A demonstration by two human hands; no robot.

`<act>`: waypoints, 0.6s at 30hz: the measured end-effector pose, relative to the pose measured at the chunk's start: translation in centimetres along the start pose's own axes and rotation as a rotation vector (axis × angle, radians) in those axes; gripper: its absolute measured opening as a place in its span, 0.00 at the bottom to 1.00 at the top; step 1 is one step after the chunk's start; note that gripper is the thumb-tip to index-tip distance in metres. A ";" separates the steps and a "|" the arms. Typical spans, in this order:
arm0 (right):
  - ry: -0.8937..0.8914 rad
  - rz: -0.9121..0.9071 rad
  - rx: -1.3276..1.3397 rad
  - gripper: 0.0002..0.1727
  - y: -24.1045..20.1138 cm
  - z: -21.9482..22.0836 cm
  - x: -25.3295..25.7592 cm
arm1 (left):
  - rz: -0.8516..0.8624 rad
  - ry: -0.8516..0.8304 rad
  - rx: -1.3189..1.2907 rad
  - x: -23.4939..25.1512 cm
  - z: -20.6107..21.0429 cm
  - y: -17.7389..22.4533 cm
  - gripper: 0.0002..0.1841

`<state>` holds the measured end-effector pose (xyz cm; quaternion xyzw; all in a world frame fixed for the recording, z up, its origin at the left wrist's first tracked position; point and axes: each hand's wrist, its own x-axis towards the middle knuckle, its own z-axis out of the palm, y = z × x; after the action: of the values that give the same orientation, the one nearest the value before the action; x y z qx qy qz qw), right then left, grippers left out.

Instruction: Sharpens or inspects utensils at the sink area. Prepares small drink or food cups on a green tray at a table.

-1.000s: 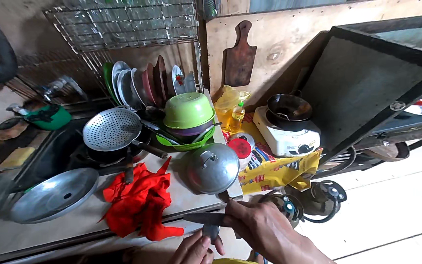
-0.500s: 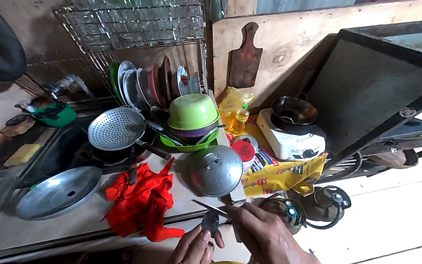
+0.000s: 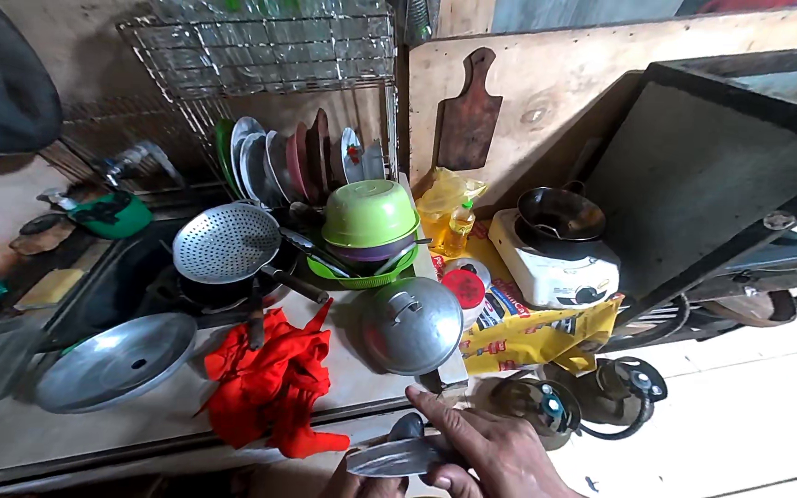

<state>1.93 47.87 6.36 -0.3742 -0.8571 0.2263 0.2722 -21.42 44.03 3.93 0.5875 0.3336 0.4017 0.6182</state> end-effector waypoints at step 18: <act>0.010 -0.037 0.015 0.29 0.9 0.2 0.5 | 0.047 0.016 0.189 -0.1 -0.3 0.2 0.18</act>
<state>1.97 48.75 5.80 -0.3573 -0.8608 0.2256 0.2836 -21.72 44.04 4.11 0.6477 0.3610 0.3875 0.5478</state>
